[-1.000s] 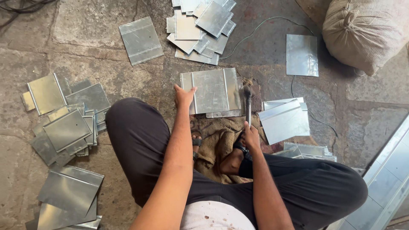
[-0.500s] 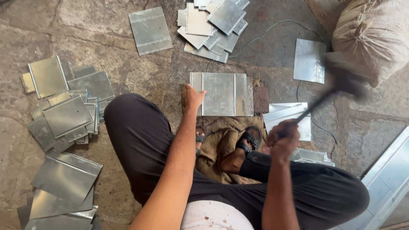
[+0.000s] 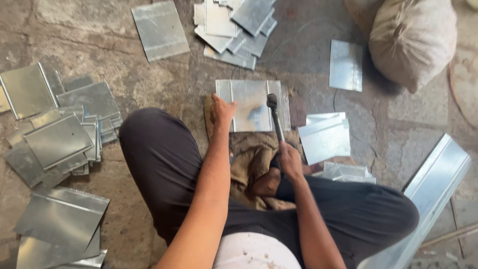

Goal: The person uses a hammer to flatten and shape various metal sheet components while sitting on the floor, handling each piece individually and striking them against a wooden block.

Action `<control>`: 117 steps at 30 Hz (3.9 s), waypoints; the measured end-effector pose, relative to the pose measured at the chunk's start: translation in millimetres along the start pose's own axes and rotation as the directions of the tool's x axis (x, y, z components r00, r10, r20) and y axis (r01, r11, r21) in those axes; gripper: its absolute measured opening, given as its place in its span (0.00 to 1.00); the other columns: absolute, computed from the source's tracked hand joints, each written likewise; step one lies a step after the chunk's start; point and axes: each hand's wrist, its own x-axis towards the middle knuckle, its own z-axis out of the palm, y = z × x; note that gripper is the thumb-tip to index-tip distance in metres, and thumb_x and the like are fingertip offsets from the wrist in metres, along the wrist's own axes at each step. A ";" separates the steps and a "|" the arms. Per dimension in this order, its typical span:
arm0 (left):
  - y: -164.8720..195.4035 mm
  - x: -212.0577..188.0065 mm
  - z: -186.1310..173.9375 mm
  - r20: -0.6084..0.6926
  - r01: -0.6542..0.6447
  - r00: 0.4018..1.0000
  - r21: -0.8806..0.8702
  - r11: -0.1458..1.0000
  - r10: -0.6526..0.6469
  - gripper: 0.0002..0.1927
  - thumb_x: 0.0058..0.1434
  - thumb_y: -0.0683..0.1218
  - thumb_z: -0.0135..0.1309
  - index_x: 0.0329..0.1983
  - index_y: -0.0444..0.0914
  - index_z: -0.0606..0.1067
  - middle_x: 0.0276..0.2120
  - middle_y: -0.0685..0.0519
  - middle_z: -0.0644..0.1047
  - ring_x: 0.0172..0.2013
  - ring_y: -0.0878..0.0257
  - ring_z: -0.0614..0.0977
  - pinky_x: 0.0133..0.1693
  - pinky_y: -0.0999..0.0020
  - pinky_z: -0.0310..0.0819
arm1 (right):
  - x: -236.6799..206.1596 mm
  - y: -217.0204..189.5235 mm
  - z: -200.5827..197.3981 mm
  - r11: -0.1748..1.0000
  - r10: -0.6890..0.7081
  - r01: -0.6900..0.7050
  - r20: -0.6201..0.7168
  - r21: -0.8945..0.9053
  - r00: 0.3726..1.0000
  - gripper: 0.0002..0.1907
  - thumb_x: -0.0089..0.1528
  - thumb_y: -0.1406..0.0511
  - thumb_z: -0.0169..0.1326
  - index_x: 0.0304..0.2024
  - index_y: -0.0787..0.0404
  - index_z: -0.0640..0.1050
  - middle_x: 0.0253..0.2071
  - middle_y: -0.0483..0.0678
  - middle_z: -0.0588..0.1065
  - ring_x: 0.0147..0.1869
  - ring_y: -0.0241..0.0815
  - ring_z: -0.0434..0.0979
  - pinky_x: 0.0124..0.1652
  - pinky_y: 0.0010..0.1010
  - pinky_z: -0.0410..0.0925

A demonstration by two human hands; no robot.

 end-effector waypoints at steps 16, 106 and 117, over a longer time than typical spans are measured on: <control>-3.3 4.4 -6.0 0.066 0.051 0.996 0.008 0.999 -0.051 0.46 0.60 0.54 0.65 0.71 0.33 0.53 0.48 0.39 0.80 0.36 0.54 0.86 0.30 0.66 0.81 | 3.0 -62.8 -40.6 0.513 -0.606 0.818 -0.565 0.260 0.560 0.31 0.72 0.38 0.36 0.36 0.56 0.65 0.20 0.45 0.59 0.21 0.32 0.55 0.21 0.26 0.50; -3.8 -5.0 -0.6 -0.040 -0.167 0.985 0.042 0.985 0.169 0.45 0.52 0.52 0.70 0.65 0.33 0.58 0.52 0.33 0.77 0.53 0.37 0.80 0.52 0.48 0.75 | 46.6 1.7 -3.7 0.990 -0.107 0.099 -0.076 -0.101 0.991 0.27 0.75 0.51 0.39 0.36 0.66 0.76 0.27 0.43 0.69 0.31 0.38 0.70 0.35 0.34 0.65; 2.8 -3.8 -4.5 0.090 -0.040 0.996 0.174 0.984 0.025 0.43 0.59 0.55 0.64 0.68 0.33 0.55 0.51 0.35 0.79 0.48 0.44 0.84 0.48 0.53 0.79 | 25.0 -113.1 -93.0 0.507 -0.476 0.680 -0.486 0.529 0.733 0.28 0.71 0.41 0.41 0.38 0.57 0.66 0.20 0.39 0.59 0.17 0.31 0.55 0.17 0.27 0.51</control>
